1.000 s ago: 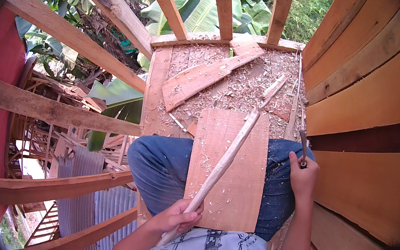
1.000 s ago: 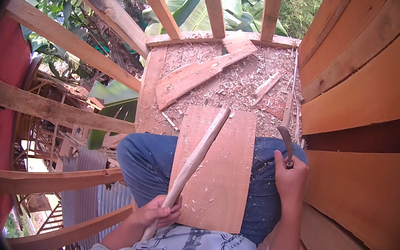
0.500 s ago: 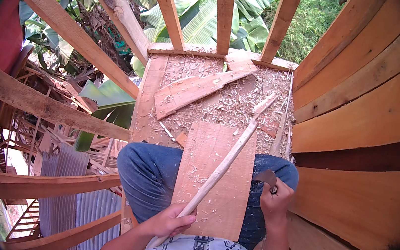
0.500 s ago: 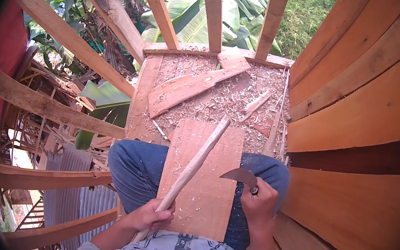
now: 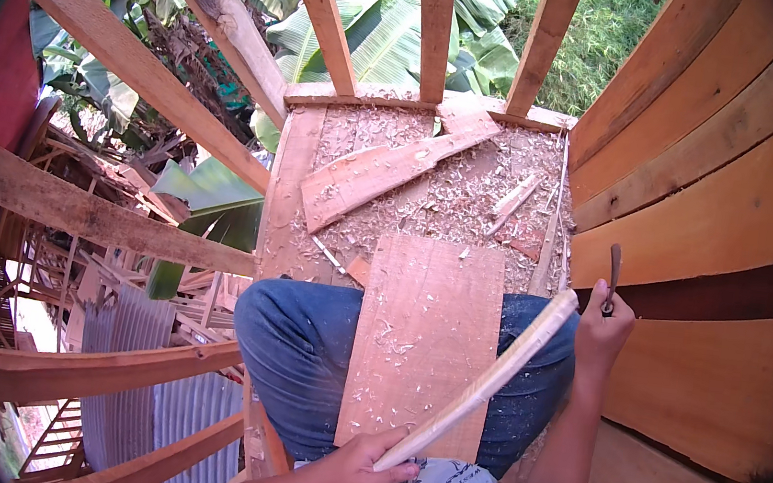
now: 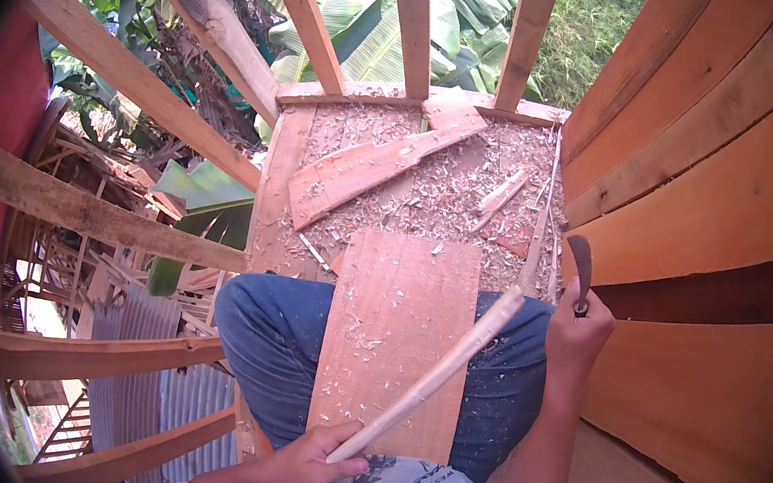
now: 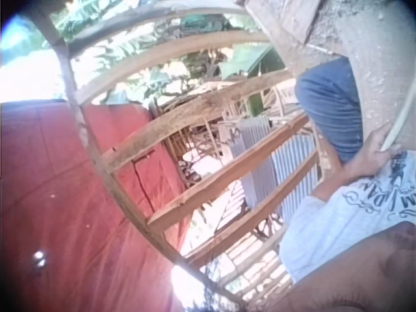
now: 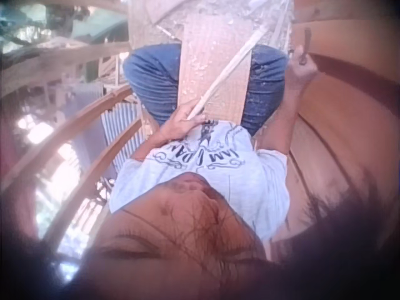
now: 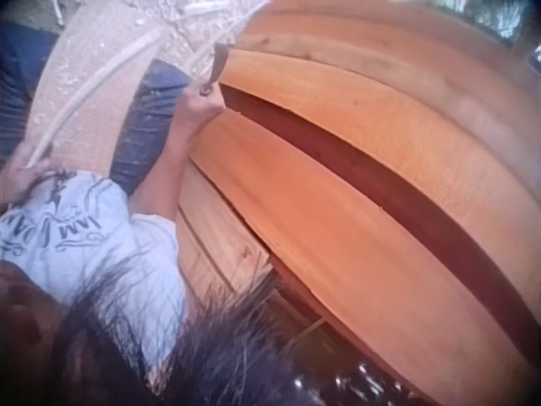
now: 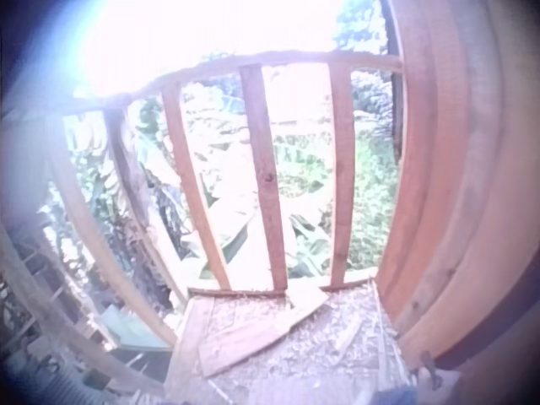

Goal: The person sits cross-legged on a wooden platform and uses a curved knife to shave and shape a long, thin piece of wood. They hold the wood with their left hand and repeatedly scrape the surface with the knife in their right hand, producing wood shavings.

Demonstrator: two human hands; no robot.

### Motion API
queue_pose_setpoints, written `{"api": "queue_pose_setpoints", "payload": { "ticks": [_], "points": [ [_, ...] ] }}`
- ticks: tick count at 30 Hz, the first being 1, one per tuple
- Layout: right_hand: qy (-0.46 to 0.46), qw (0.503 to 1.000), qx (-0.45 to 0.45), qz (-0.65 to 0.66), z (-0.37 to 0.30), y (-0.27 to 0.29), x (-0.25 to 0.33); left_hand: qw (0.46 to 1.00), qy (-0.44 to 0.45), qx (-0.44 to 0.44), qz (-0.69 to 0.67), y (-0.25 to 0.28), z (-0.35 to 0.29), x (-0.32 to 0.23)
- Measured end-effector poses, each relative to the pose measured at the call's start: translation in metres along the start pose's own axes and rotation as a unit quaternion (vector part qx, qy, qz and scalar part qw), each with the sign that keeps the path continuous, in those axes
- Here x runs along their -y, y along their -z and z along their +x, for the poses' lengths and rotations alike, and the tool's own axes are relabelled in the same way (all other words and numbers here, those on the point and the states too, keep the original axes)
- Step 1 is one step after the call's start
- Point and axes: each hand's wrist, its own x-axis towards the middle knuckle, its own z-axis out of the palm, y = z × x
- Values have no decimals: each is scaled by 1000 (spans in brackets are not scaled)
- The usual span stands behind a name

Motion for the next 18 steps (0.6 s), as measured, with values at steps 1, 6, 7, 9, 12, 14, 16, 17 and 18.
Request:
{"api": "queue_pose_setpoints", "payload": {
  "ticks": [1, 6, 7, 9, 12, 14, 16, 17, 18],
  "points": [
    [-8, 999, 27, 15, -9, 7, 11, 999, 7, -30, -30, 8, 1, 0],
    [169, 967, 181, 67, -76, 0, 54, 994, 16, -51, -98, 24, 3, 6],
    [193, 958, 198, 72, -83, -1, 58, 993, 27, -43, -108, 24, 2, 4],
    [240, 940, 230, 80, -92, 0, 64, 990, 49, -27, -127, 20, 0, -1],
    [233, 960, 147, 43, -74, -10, 49, 997, -2, -51, -63, 13, -5, 0],
    [252, 959, 128, 23, -60, -9, 38, 997, -29, -45, -60, 10, -2, 0],
    [230, 958, 150, 78, -72, -7, 45, 997, 0, -34, -69, 13, -5, 6],
    [273, 947, 159, 59, -77, 1, 54, 998, -6, -30, -60, 13, -5, 6],
    [285, 944, 153, 61, -75, 1, 54, 998, -11, -26, -51, 13, -5, 4]
  ]
}}
